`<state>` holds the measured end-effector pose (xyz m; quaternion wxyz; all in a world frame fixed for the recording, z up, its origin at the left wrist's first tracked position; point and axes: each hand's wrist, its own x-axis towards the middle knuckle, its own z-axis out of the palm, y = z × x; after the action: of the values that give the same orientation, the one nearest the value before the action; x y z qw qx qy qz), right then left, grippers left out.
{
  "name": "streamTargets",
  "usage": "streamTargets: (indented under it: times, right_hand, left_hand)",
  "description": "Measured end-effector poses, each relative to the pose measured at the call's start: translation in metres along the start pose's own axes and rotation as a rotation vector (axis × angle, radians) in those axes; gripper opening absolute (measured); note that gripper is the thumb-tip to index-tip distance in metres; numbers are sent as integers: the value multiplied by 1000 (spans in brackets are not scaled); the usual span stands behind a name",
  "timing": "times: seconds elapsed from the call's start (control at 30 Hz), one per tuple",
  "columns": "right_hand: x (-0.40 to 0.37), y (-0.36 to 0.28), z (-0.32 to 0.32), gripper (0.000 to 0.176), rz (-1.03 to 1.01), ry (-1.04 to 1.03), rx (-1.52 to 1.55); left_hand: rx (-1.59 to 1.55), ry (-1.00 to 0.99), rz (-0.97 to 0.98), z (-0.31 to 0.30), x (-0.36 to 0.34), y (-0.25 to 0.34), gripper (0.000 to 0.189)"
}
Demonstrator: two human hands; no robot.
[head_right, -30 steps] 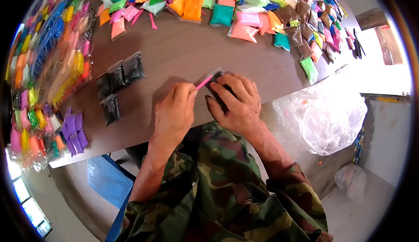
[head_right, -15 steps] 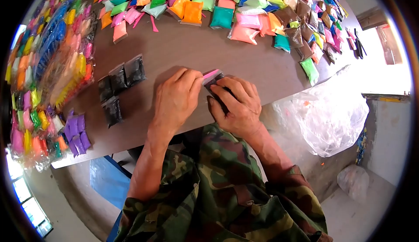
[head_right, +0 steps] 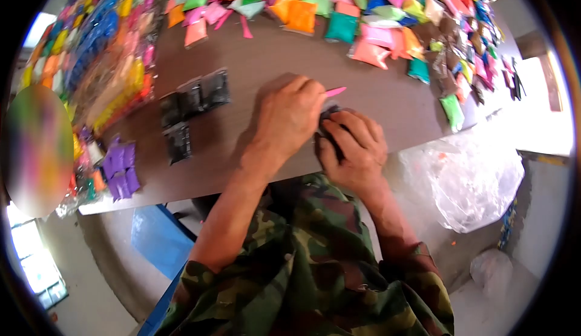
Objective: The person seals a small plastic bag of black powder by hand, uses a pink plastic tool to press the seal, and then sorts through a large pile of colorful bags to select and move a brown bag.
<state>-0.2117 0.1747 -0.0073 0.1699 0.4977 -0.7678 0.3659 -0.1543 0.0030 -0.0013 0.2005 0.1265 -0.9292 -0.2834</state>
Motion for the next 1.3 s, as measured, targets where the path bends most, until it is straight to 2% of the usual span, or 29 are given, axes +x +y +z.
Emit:
streamTargets:
  times: [0.17,0.27,0.57,0.77,1.07,1.3]
  right_hand:
    - [-3,-1,2,27,71,41,53]
    - [-4,2,3,25,11,28,39]
    - [2,-1,-3,23,3,33,78]
    - [-4,4,0,22,15,68,119]
    - [-2,5,-1,22,0,89,135]
    - [-5,7,0,22,13,74,137]
  left_hand:
    - [-123,18,-98,-14,-31,20,10]
    - [-121,-3,-87,-13,-45,20,10]
    - [9,29,-61,-13,-39,0,8]
    - [-207,62,-171,-25,-55,30,5]
    - [-62,0,-118,-20,-41,16,7]
    - [-104,71,-148,-27,-43,16,6]
